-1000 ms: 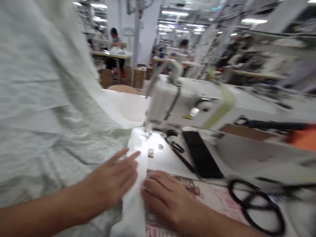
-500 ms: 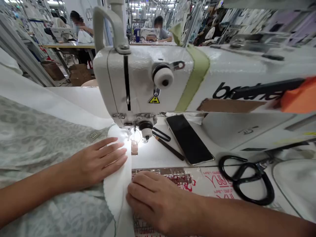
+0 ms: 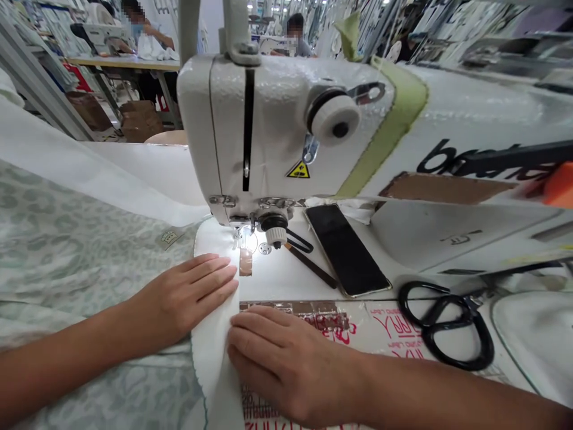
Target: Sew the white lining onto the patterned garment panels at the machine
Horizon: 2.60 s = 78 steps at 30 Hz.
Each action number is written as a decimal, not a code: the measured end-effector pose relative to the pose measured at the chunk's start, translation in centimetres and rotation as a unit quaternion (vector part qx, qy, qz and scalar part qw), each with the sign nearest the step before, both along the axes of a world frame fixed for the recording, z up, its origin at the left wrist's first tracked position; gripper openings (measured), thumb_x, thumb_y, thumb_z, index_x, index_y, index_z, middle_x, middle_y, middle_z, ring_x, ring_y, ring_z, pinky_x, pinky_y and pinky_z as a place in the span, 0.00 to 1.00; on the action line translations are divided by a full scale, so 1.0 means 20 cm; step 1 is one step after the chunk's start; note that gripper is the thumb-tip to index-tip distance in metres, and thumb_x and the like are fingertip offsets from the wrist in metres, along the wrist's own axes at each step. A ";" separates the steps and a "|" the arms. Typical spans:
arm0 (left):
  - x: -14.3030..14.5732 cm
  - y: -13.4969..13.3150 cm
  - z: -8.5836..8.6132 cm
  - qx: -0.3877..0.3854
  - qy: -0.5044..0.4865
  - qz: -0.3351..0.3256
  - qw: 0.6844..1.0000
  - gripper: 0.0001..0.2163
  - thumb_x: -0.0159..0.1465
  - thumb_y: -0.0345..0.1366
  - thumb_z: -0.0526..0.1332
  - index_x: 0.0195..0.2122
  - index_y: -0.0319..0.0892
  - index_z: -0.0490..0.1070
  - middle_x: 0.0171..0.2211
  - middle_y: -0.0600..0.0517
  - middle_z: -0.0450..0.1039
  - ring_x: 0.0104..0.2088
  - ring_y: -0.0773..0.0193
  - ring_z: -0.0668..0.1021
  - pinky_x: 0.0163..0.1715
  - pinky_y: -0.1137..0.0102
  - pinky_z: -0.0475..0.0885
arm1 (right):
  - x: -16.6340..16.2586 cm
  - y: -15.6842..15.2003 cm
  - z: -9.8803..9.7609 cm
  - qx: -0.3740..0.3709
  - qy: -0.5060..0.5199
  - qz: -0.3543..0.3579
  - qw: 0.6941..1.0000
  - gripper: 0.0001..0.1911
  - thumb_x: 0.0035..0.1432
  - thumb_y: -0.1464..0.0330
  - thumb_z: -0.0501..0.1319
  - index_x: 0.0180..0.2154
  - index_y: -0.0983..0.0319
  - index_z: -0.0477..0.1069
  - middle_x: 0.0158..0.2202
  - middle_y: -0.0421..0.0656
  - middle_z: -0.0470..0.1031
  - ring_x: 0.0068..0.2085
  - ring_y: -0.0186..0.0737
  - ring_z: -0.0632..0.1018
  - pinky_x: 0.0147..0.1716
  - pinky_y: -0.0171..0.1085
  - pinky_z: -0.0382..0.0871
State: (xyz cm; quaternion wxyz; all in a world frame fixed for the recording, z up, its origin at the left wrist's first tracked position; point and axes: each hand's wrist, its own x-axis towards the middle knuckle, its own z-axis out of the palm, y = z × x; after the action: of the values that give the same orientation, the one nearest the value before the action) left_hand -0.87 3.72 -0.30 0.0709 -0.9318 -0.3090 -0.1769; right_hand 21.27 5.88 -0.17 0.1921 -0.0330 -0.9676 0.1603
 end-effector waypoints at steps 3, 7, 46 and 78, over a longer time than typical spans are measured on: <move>0.00 -0.04 -0.04 -0.046 -0.018 0.031 0.998 0.15 0.67 0.30 0.49 0.53 0.32 0.65 0.54 0.38 0.63 0.58 0.49 0.63 0.54 0.53 0.66 | 0.01 -0.01 -0.02 0.024 0.000 0.001 1.000 0.14 0.63 0.75 0.49 0.31 0.68 0.71 0.36 0.47 0.72 0.43 0.38 0.71 0.49 0.38 0.66; 0.00 -0.05 -0.08 -0.057 -0.053 0.048 0.996 0.16 0.66 0.30 0.50 0.54 0.34 0.64 0.56 0.38 0.59 0.58 0.48 0.61 0.53 0.53 0.66 | 0.02 -0.01 -0.03 0.077 0.033 0.017 0.996 0.11 0.62 0.75 0.52 0.34 0.71 0.73 0.37 0.49 0.73 0.45 0.43 0.72 0.50 0.41 0.66; -0.07 0.10 -0.03 0.008 -0.058 -0.024 0.998 0.12 0.69 0.29 0.48 0.46 0.32 0.68 0.47 0.40 0.71 0.55 0.58 0.68 0.52 0.63 0.71 | -0.06 0.25 0.02 0.142 -0.079 -0.133 0.978 0.14 0.60 0.72 0.52 0.45 0.67 0.68 0.36 0.47 0.70 0.38 0.43 0.67 0.33 0.39 0.62; -0.02 -0.01 -0.04 0.023 -0.043 -0.039 0.998 0.13 0.67 0.23 0.46 0.42 0.30 0.70 0.48 0.39 0.70 0.55 0.55 0.69 0.55 0.62 0.66 | -0.05 0.33 -0.04 0.160 -0.020 -0.162 0.974 0.14 0.63 0.71 0.48 0.43 0.62 0.71 0.37 0.45 0.70 0.39 0.40 0.67 0.35 0.36 0.59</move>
State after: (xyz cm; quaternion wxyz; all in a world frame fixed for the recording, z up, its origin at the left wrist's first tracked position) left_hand -1.20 3.61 -1.07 0.0718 -0.9327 -0.2713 -0.2264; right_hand 20.20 12.39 -0.98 0.1986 -0.1610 -0.9663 -0.0307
